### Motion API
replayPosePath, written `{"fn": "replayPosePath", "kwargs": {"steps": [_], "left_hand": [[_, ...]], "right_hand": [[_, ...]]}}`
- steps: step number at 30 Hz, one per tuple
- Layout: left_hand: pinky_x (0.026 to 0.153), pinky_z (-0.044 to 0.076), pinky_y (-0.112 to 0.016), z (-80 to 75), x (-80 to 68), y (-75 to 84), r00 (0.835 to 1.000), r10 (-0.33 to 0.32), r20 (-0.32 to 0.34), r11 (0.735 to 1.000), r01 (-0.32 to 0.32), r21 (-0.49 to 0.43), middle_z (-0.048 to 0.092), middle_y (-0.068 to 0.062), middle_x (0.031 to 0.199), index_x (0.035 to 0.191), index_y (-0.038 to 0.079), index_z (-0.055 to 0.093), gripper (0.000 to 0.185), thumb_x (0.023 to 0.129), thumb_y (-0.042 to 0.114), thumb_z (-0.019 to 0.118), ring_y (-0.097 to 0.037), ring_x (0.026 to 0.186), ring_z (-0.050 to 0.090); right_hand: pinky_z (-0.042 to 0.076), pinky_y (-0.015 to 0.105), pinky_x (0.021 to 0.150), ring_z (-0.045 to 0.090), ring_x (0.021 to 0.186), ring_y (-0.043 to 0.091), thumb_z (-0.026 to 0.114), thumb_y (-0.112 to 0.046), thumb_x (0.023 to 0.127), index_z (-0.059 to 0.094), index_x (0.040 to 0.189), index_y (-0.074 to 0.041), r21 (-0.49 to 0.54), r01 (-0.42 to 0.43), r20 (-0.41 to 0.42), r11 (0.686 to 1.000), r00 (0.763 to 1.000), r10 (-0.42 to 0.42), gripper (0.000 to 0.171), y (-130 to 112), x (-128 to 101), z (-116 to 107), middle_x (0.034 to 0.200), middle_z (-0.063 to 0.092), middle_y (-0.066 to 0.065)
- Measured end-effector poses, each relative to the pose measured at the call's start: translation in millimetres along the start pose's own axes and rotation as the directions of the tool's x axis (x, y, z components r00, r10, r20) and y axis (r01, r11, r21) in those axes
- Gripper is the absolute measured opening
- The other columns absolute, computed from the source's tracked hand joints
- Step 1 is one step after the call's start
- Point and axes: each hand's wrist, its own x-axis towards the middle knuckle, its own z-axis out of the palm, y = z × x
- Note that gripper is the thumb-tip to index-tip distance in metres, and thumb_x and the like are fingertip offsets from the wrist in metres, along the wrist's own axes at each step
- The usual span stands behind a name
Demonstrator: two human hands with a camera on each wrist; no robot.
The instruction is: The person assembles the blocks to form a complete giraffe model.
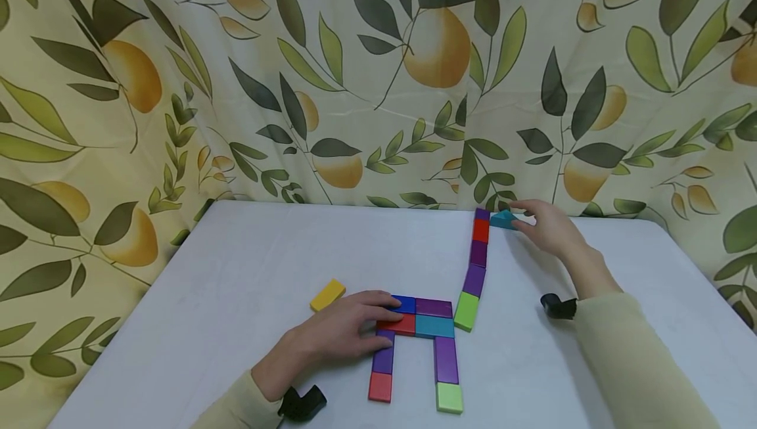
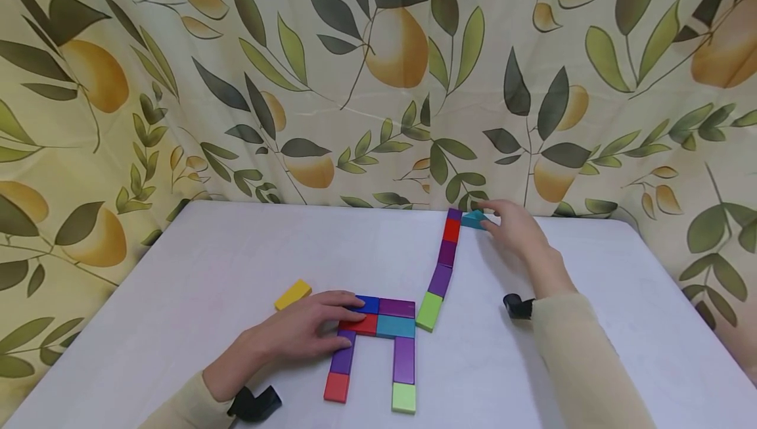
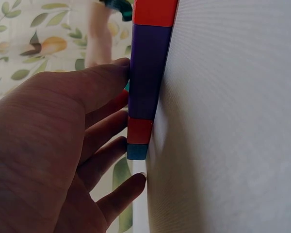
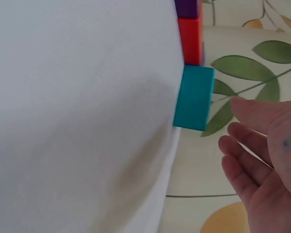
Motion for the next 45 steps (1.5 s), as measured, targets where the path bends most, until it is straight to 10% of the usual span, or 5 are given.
{"fn": "replayPosePath", "kwargs": {"steps": [14, 26, 35, 45], "left_hand": [[0.11, 0.04, -0.034, 0.1, 1.3, 2.0, 1.0, -0.013, 0.008, 1.0, 0.013, 0.015, 0.051, 0.009, 0.147, 0.138, 0.022, 0.065, 0.043, 0.098, 0.035, 0.068, -0.014, 0.14, 0.041], [0.109, 0.042, -0.035, 1.6, 1.9, 5.2, 1.0, -0.017, 0.01, 0.999, 0.016, 0.031, 0.051, 0.008, 0.147, 0.139, 0.023, 0.064, 0.043, 0.097, 0.036, 0.068, -0.014, 0.14, 0.041], [0.111, 0.04, -0.038, 1.8, 0.1, 3.3, 1.0, 0.004, 0.003, 0.999, -0.005, 0.034, 0.052, 0.009, 0.147, 0.138, 0.023, 0.065, 0.042, 0.098, 0.035, 0.067, -0.014, 0.14, 0.041], [0.109, 0.042, -0.036, -1.8, -2.8, 0.4, 0.999, -0.012, -0.053, 0.999, 0.013, 0.032, 0.054, 0.008, 0.143, 0.136, 0.021, 0.066, 0.04, 0.098, 0.036, 0.067, -0.012, 0.135, 0.046]], "right_hand": [[0.042, 0.067, 0.099, 0.049, 0.125, 0.05, 0.073, -0.008, 0.093, 0.058, 0.136, 0.003, 0.024, 0.139, -0.128, 0.99, 0.983, -0.134, 0.047, -48.4, -62.7, 10.5, 0.136, 0.055, 0.028], [0.047, 0.059, 0.099, 0.05, 0.131, 0.042, 0.077, -0.019, 0.092, 0.062, 0.138, -0.009, 0.13, 0.236, 0.037, 0.963, 0.969, -0.242, 0.049, -102.9, -111.0, 45.4, 0.142, 0.055, 0.016], [0.044, 0.052, 0.105, 0.045, 0.137, 0.031, 0.07, -0.039, 0.095, 0.062, 0.14, -0.021, 0.237, 0.293, 0.299, 0.926, 0.885, -0.356, 0.049, -124.4, -124.9, 66.0, 0.15, 0.049, 0.002], [0.044, 0.05, 0.106, 0.046, 0.137, 0.03, 0.069, -0.038, 0.096, 0.066, 0.136, -0.019, 0.18, 0.37, 0.327, 0.911, 0.851, -0.41, 0.044, -125.3, -127.7, 67.3, 0.15, 0.05, 0.002]]}}
